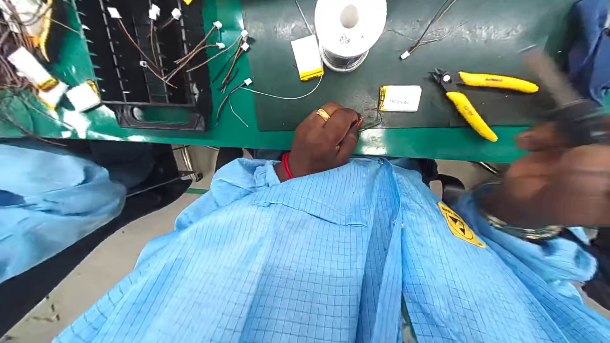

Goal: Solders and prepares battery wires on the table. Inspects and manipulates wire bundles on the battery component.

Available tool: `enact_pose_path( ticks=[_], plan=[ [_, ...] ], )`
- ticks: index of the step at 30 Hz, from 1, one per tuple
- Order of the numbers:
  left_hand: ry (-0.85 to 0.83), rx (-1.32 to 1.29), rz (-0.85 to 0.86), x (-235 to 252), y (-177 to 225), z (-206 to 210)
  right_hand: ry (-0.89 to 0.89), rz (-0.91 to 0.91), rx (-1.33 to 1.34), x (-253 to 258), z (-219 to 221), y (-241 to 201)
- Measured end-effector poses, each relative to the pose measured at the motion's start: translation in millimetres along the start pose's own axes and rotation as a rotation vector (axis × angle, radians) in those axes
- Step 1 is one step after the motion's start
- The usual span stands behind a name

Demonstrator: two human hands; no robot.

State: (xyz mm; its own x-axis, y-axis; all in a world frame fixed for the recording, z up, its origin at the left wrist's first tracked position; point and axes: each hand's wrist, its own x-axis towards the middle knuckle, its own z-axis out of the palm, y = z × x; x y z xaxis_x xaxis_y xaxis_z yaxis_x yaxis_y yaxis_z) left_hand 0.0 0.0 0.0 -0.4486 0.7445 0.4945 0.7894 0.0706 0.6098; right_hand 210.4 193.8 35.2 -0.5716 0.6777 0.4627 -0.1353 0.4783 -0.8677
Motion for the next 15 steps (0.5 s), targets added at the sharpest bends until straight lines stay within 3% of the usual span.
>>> enact_pose_path(
  ticks=[5, 15],
  plan=[
    [0.023, -0.001, 0.008, -2.7, -0.1, -1.4, -0.098, -0.068, 0.098, -41.4, 61.8, 15.8],
    [0.066, 0.002, 0.030, -3.9, -2.5, 2.1, -0.202, -0.288, 0.084, -48.9, 60.5, 35.7]
  ],
)
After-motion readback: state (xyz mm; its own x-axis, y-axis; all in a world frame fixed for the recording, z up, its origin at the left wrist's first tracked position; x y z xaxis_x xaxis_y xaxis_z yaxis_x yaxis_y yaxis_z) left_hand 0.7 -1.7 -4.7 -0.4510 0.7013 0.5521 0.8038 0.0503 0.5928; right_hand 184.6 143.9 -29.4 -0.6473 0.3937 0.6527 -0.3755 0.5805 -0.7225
